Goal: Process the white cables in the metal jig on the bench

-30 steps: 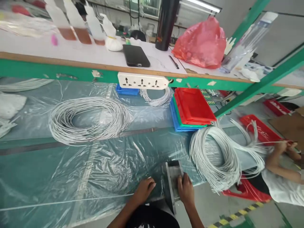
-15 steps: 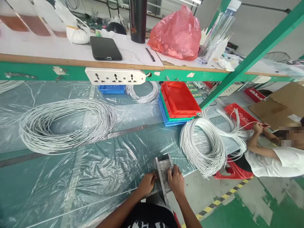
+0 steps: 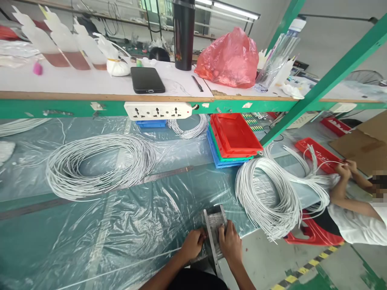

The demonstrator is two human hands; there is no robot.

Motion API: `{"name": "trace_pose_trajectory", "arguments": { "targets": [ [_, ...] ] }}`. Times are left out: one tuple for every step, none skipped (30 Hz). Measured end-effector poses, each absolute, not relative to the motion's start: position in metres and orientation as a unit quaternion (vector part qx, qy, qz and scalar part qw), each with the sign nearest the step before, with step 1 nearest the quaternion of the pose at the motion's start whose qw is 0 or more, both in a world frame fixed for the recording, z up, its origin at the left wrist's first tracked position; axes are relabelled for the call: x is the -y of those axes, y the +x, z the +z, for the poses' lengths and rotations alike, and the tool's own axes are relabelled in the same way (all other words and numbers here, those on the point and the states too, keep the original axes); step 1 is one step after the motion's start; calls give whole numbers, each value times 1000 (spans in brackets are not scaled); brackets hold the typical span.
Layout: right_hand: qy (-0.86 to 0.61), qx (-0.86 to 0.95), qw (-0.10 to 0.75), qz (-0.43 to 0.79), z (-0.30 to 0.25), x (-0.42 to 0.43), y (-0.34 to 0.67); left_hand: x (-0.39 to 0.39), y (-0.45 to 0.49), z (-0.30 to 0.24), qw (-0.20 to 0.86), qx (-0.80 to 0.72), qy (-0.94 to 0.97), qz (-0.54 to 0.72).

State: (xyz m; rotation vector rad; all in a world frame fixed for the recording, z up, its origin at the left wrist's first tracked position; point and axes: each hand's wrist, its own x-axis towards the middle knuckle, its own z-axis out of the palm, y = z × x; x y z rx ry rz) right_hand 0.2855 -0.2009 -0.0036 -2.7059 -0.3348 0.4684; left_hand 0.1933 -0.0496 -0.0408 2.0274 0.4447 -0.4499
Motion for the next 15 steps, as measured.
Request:
{"name": "trace_pose_trajectory", "arguments": {
  "targets": [
    [-962,120,179,166,-4,201,285,50,193,-42,490,-183,832,-185],
    [-963,121,171,166,-4,201,285,50,192,-42,492,-185,830,-186],
    [-964,122,166,167,-5,202,285,51,192,-43,492,-187,830,-185],
    [-964,124,164,167,-7,203,285,51,191,-44,492,-190,829,-185],
    [-964,128,163,167,-9,204,285,51,191,-45,492,-192,829,-184],
    [-963,130,165,167,-12,205,285,51,190,-46,493,-193,828,-184],
    [-963,130,170,166,-15,206,285,51,190,-47,494,-192,828,-183],
    [-962,127,177,163,-19,208,285,51,189,-47,497,-190,827,-182],
    [-962,126,185,157,-24,210,285,51,189,-48,501,-187,826,-182],
    [-962,125,192,148,-30,211,285,50,188,-48,504,-185,824,-180],
    [-963,128,197,135,-35,213,285,50,188,-48,507,-185,823,-180],
    [-963,136,199,121,-40,215,285,51,188,-48,509,-186,821,-179],
    [-963,148,198,108,-45,216,286,51,188,-48,510,-190,820,-178],
    [-962,159,198,100,-49,218,286,52,188,-48,510,-195,819,-179],
    [-962,165,199,91,-53,220,287,53,188,-48,509,-200,818,-180]
  ]
}}
